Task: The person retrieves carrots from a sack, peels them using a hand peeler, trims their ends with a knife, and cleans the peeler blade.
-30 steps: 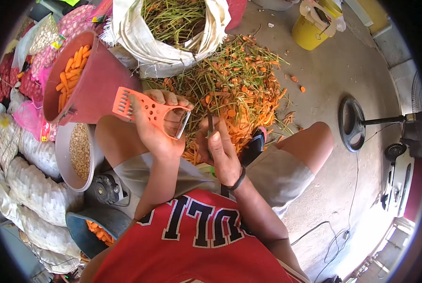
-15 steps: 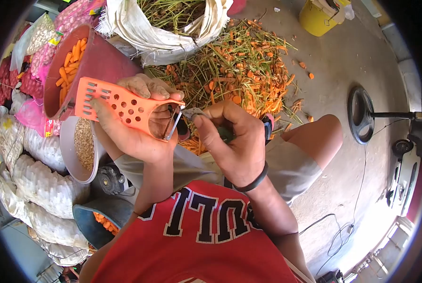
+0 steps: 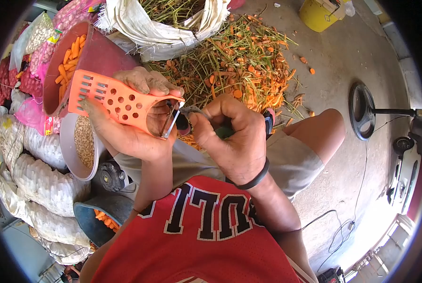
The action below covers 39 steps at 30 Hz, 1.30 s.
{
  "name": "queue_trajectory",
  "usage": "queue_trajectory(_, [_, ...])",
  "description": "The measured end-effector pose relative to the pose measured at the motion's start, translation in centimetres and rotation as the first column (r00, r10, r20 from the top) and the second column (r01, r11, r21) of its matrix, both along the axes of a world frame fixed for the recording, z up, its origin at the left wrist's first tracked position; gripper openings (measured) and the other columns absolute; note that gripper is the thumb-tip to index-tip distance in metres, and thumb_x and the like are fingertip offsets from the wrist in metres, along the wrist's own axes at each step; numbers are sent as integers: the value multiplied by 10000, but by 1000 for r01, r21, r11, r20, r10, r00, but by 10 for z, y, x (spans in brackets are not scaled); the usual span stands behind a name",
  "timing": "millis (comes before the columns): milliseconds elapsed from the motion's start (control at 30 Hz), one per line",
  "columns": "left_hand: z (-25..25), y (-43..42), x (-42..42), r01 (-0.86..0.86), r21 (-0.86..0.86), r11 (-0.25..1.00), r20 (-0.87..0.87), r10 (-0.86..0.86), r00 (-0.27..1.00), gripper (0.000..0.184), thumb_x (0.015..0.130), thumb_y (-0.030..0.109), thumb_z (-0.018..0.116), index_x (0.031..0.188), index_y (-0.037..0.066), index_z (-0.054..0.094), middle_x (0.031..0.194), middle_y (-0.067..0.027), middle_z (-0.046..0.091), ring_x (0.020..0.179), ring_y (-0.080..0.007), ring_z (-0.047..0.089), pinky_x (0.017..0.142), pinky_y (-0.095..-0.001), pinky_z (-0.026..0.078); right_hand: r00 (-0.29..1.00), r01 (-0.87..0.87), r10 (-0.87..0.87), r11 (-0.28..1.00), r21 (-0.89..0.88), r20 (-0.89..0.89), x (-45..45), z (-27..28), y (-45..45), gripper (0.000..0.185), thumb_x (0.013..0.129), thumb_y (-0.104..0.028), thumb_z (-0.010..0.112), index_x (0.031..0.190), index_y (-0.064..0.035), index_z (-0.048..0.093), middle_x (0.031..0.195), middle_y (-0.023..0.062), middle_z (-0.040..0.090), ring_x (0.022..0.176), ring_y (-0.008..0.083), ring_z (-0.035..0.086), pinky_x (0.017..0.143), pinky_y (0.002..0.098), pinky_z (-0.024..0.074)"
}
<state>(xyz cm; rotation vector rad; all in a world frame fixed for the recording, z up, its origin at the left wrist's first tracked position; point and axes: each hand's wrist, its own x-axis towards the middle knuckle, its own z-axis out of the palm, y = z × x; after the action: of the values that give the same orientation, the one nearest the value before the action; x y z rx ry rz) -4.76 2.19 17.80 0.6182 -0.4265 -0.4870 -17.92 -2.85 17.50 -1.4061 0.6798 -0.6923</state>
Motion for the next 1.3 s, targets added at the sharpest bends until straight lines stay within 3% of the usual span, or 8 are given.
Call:
queue_trajectory(633, [-10,3,7,78,3,997,75,-78,994,648,950,644,334,900,21,506,788,-90,508,739,-224,560,618,-401,574,988,-156,153,967,200,32,1,-9,12,119,896,-83,675,868,5,599,721,2,608,624,24,512,535,201,418])
queue_trajectory(767, [-21,-8,16,43,122,992,-45,-38,998,527,984,551,401,940,38,512,820,-91,516,759,-207,567,644,-388,563,941,36,-82,989,145,328,3,-1,-30,127,998,-146,542,1027,-23,549,730,40,584,575,81,539,523,221,436])
queue_trajectory(800, [-25,-10,19,63,204,977,-2,-64,998,440,992,463,455,949,29,517,828,-79,527,748,-179,569,667,-363,555,925,251,-277,959,128,262,12,0,-36,264,1024,-292,473,989,-44,557,723,45,588,544,109,541,504,230,422])
queue_trajectory(867, [-42,-22,30,79,385,920,150,-146,978,266,982,280,567,983,15,538,798,-17,535,731,-120,570,657,-288,510,998,-47,50,996,79,-39,-7,-58,-36,263,1019,-287,491,1008,-32,552,719,32,583,535,95,511,496,237,404])
queue_trajectory(900, [-48,-24,37,21,605,796,306,-257,917,261,961,288,597,975,30,569,752,-12,548,699,-141,578,622,-292,484,956,-199,212,976,84,-201,-16,-86,-39,263,1017,-284,499,1017,-26,550,717,25,580,531,88,495,491,241,395])
queue_trajectory(1000, [-62,-39,47,-439,737,514,676,-585,449,280,856,288,689,915,42,569,803,-100,583,733,-280,613,665,-383,500,958,11,55,974,228,-282,-20,-115,-55,307,986,-268,577,1144,-5,573,667,7,584,559,67,502,514,223,424])
queue_trajectory(1100, [-80,-53,43,-574,603,553,753,-631,183,327,803,319,724,946,51,603,871,-137,606,813,-345,614,709,-435,503,983,-9,6,1000,-14,-184,0,-83,-102,370,975,-250,586,1212,31,549,694,12,605,523,31,430,459,207,332])
queue_trajectory(1300, [-90,-97,67,-618,627,475,632,-773,47,481,753,390,761,946,-15,588,916,-150,611,888,-302,641,743,-428,525,941,-200,205,979,47,-270,30,-102,-172,408,921,-271,655,1190,27,582,723,33,659,551,52,527,503,226,420])
